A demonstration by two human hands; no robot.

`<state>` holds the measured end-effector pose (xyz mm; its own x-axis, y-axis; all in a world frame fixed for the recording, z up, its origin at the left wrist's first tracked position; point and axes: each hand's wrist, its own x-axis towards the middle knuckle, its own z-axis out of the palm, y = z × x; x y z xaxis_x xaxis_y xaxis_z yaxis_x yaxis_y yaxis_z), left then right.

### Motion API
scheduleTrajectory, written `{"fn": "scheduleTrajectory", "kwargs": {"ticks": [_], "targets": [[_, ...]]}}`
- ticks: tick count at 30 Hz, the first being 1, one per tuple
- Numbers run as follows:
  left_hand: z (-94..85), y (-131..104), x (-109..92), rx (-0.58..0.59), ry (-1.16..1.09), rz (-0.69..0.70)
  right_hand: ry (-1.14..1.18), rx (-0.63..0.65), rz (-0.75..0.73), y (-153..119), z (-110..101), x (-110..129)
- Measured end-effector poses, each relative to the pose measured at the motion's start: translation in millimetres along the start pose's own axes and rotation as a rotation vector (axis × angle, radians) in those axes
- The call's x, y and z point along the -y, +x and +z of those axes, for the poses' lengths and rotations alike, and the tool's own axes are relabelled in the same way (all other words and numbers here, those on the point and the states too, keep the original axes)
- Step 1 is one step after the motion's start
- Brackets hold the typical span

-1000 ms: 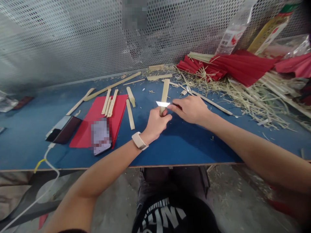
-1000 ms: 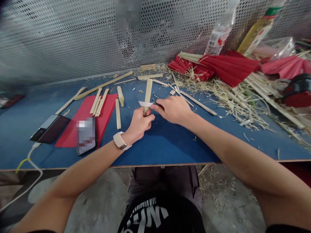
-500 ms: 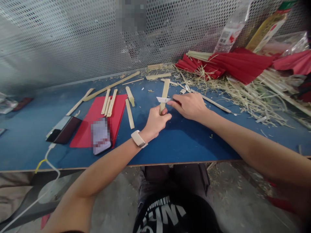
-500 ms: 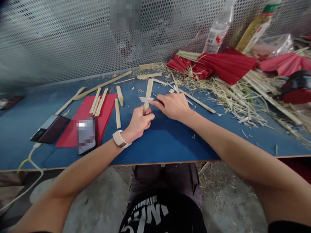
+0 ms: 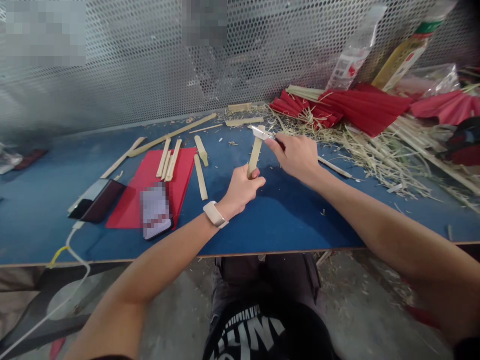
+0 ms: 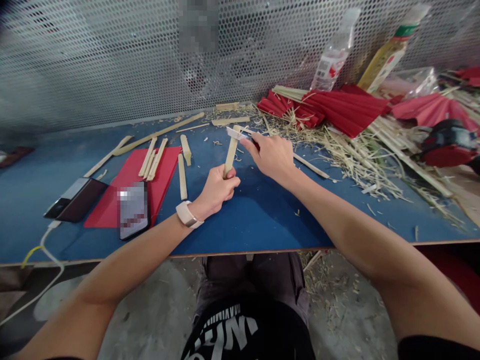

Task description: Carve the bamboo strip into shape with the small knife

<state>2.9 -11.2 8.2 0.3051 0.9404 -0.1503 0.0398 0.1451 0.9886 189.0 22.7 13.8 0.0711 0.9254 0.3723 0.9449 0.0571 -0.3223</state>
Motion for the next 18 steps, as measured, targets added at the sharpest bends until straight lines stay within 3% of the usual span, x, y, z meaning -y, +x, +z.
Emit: {"fn": "scheduleTrajectory", "kwargs": {"ticks": [3,6,10,18], "targets": [[-1.6,-2,4,0.043,0.069,0.068,0.045,-0.038,0.121,12,-9,-12],[-2.4,-3,9,0.08,0.142,0.17,0.112,-0.171,0.278,26,-23,-35],[-2.3,-1,14,0.061,0.128,0.167,0.187,-0.201,0.122,25,-26,-52],[-4.0,-5,13,0.033,0.212,0.292,0.137,0.018,-0.158,0,-21,-24]]}}
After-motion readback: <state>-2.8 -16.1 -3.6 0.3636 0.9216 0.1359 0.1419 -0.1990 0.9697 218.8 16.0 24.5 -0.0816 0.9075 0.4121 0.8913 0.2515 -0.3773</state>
